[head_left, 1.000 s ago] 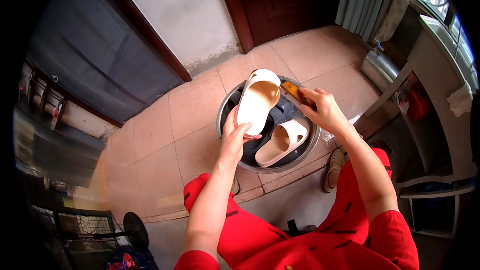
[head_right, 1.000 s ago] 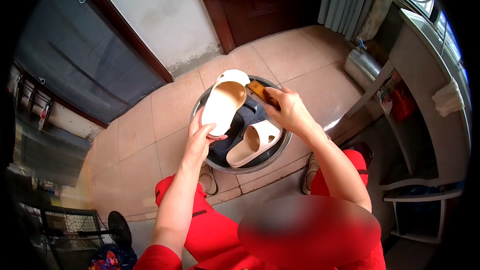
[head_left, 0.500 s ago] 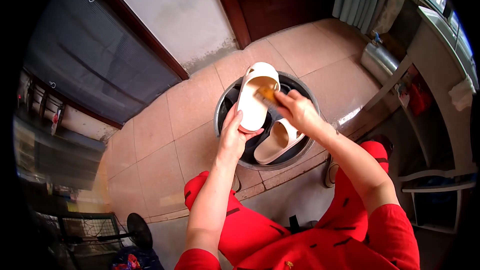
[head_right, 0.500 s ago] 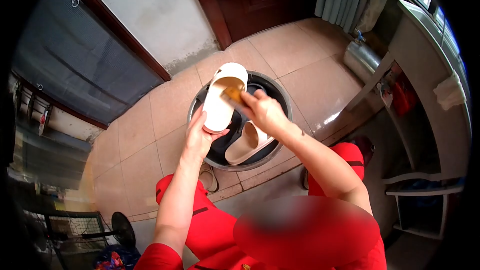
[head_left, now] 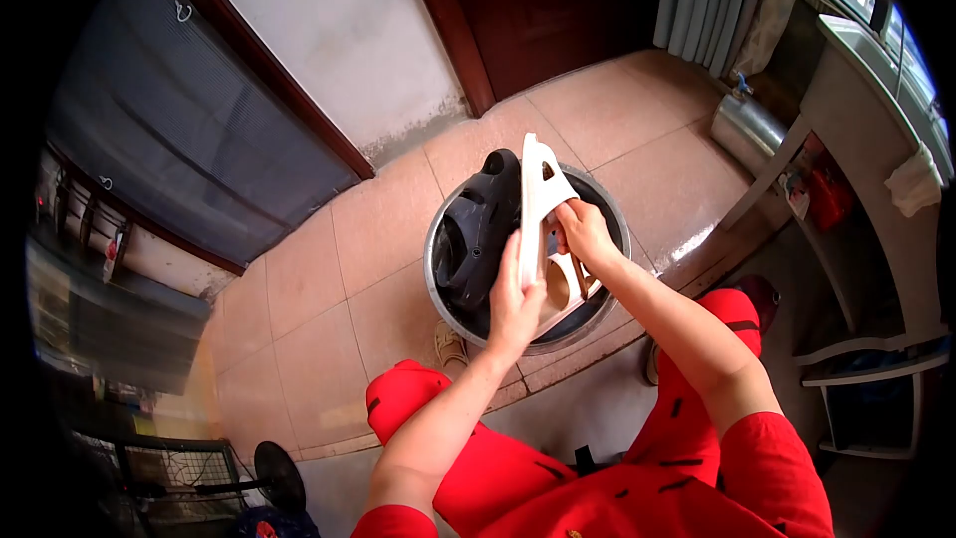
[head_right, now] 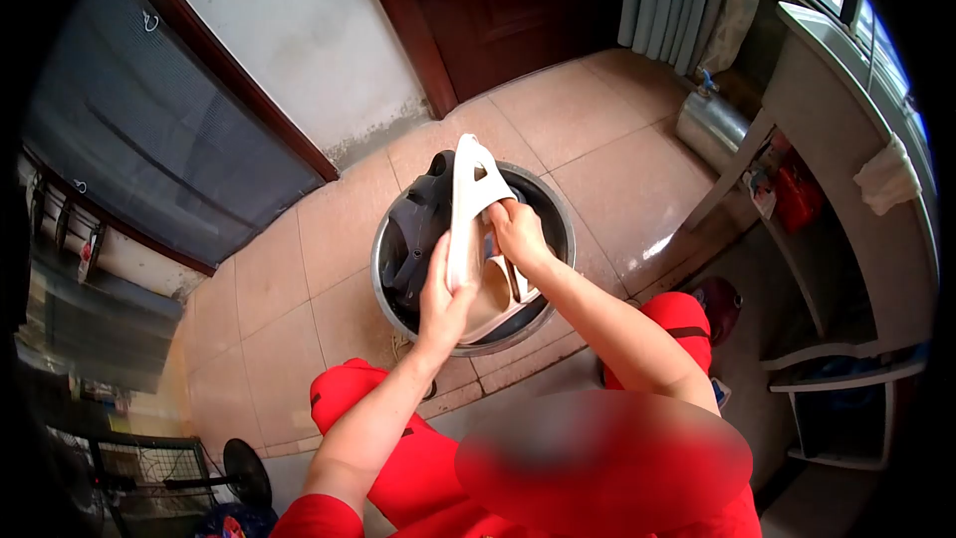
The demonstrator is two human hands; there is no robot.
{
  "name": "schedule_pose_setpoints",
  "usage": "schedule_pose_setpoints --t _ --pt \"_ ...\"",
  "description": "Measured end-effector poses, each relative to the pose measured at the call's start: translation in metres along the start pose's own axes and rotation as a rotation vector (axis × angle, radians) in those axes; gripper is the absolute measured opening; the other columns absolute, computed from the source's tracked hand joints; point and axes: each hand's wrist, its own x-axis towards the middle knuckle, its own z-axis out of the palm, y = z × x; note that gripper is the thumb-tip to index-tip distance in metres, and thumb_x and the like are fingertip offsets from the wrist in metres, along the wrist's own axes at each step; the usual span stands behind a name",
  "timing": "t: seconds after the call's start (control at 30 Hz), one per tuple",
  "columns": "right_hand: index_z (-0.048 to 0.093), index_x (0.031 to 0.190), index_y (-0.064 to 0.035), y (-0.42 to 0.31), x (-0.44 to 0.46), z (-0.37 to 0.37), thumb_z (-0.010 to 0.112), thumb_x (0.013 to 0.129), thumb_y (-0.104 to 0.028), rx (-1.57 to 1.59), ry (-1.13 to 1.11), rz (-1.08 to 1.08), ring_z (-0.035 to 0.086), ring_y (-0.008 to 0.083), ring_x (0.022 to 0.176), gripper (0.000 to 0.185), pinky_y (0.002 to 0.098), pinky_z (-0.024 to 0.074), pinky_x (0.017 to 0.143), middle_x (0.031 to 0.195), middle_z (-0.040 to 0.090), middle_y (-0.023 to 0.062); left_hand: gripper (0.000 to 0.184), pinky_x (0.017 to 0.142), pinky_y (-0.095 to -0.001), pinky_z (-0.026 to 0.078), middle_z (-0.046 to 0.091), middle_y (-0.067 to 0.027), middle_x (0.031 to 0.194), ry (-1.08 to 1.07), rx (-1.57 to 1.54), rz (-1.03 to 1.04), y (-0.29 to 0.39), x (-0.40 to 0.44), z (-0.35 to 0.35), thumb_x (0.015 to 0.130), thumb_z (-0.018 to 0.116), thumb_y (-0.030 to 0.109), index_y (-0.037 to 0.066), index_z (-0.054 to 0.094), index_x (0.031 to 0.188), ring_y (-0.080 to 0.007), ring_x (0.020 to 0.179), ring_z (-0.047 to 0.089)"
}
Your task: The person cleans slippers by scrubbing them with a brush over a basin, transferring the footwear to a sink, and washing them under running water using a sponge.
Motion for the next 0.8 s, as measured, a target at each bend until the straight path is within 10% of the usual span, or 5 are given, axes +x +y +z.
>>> schedule_pose_setpoints --t 0.2,0.33,0.53,0.7,0.8 --pt "0.051 0.133 -0.0029 -0.011 -0.036 -0.002 0.053 0.092 -0.021 -0.07 -0.286 -0.033 0.06 0.0114 0.056 0.044 0.0261 0.0482 0.053 0.074 0.064 0.0101 0.054 0.102 -0.0314 0.038 0.051 -0.0154 0.129 0.175 0.064 0.012 -0.017 0.022 -0.054 0.082 0.05 -0.005 -0.003 0.041 0.135 -0.0217 0.12 0.049" --pt "0.064 0.117 -0.0087 -0.024 -0.023 -0.046 0.067 0.078 -0.023 -0.703 -0.491 -0.371 0.067 0.0279 0.09 0.042 0.038 0.0525 0.078 0.097 0.069 0.0166 0.037 0.088 -0.0324 0.047 0.064 -0.0134 0.106 0.276 0.196 0.018 -0.008 0.028 -0.081 0.083 0.058 -0.001 -0.001 0.056 0.12 -0.0203 0.1 0.061" --pt "0.072 0.091 -0.008 -0.007 -0.018 -0.061 0.059 0.079 -0.013 -1.536 -0.187 -0.186 0.067 0.0277 0.089 0.018 0.0382 0.0534 0.072 0.092 0.067 0.0152 0.033 0.082 -0.0336 0.05 0.067 -0.0162 0.1 0.284 0.236 0.024 -0.001 0.024 -0.08 0.082 0.06 -0.002 0.0 0.059 0.115 -0.024 0.093 0.066" --pt "0.074 0.093 -0.012 0.03 0.002 -0.032 0.056 0.084 -0.018 -1.695 -0.239 -0.181 0.066 0.0261 0.093 0.02 0.0331 0.0516 0.07 0.099 0.066 0.0113 0.035 0.08 -0.0285 0.049 0.066 -0.0086 0.099 0.286 0.266 0.076 -0.013 0.025 -0.077 0.08 0.062 -0.004 0.0 0.061 0.115 -0.0135 0.09 0.061" --pt "0.073 0.091 -0.0084 0.054 0.01 -0.018 0.057 0.081 -0.015 -1.712 -0.286 -0.283 0.064 0.0281 0.092 0.02 0.0347 0.0523 0.073 0.095 0.066 0.0131 0.035 0.083 -0.0342 0.051 0.067 -0.0153 0.103 0.254 0.256 0.076 -0.006 0.024 -0.072 0.078 0.063 -0.007 0.002 0.061 0.112 -0.0258 0.098 0.066"
